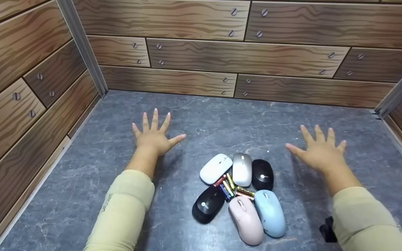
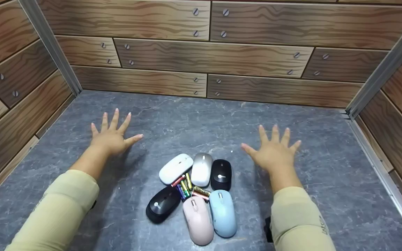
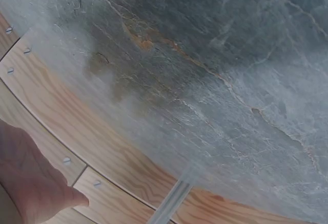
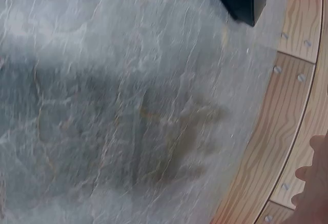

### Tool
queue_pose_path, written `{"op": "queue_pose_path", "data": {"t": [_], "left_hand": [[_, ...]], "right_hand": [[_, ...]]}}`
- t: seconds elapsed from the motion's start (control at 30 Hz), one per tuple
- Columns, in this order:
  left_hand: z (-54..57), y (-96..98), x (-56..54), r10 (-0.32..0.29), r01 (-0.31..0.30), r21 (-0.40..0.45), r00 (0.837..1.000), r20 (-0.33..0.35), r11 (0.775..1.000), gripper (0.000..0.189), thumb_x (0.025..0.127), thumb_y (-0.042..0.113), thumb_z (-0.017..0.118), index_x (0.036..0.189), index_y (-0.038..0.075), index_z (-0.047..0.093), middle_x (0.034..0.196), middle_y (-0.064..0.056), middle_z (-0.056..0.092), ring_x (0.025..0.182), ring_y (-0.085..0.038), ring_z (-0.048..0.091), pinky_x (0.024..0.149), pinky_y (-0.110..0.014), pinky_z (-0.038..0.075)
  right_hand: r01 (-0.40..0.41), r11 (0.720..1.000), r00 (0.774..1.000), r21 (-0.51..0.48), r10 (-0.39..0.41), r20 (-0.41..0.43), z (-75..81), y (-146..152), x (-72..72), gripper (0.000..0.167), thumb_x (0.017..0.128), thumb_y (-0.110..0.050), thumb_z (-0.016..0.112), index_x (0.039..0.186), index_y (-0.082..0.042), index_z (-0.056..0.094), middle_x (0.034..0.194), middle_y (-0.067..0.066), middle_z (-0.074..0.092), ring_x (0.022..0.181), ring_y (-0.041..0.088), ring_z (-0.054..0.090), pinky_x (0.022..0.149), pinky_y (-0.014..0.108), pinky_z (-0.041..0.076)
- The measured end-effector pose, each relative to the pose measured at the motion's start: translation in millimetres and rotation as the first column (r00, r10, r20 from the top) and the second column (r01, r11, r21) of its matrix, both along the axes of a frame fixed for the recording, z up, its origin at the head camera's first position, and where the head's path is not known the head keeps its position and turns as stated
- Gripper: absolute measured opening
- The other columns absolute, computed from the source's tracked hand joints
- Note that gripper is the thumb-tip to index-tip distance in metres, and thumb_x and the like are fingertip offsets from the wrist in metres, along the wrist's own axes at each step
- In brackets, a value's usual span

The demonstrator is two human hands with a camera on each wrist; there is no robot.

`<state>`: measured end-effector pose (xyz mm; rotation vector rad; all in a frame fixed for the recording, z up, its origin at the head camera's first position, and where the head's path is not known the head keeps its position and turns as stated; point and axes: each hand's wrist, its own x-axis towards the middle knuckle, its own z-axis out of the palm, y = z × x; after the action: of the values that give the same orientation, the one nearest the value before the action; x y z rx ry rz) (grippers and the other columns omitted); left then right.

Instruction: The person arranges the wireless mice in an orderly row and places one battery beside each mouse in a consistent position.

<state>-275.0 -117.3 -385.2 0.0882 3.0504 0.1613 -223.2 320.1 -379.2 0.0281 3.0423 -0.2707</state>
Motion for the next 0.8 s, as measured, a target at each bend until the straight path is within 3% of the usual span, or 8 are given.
{"op": "queue_pose_path", "data": {"t": [0.5, 0.8], "left_hand": [[-5.5, 2.3, 2.7, -0.026, 0.026, 0.016, 0.999, 0.029, 1.000, 0.092, 0.073, 0.083, 0.023, 0.146, 0.035, -0.003, 0.151, -0.011, -0.016, 0.134, -0.040, -0.015, 0.099, -0.067, -0.008], [-6.3, 5.9, 6.8, -0.050, 0.050, 0.015, 0.999, 0.017, 0.999, 0.089, 0.073, 0.083, 0.024, 0.145, 0.037, -0.004, 0.151, -0.010, -0.015, 0.135, -0.040, -0.014, 0.102, -0.066, -0.002]], "right_hand": [[-0.109, 0.994, 0.994, -0.008, 0.108, -0.030, -13.1, -40.4, 2.3, 0.095, 0.079, -0.077, 0.029, 0.146, -0.011, 0.016, 0.145, 0.029, 0.012, 0.130, 0.053, -0.007, 0.097, 0.069, -0.002], [-0.171, 0.985, 0.985, 0.019, 0.171, -0.005, -27.7, -64.8, 10.6, 0.095, 0.078, -0.078, 0.029, 0.142, -0.008, 0.029, 0.134, 0.031, 0.035, 0.122, 0.053, 0.024, 0.093, 0.069, 0.023]]}}
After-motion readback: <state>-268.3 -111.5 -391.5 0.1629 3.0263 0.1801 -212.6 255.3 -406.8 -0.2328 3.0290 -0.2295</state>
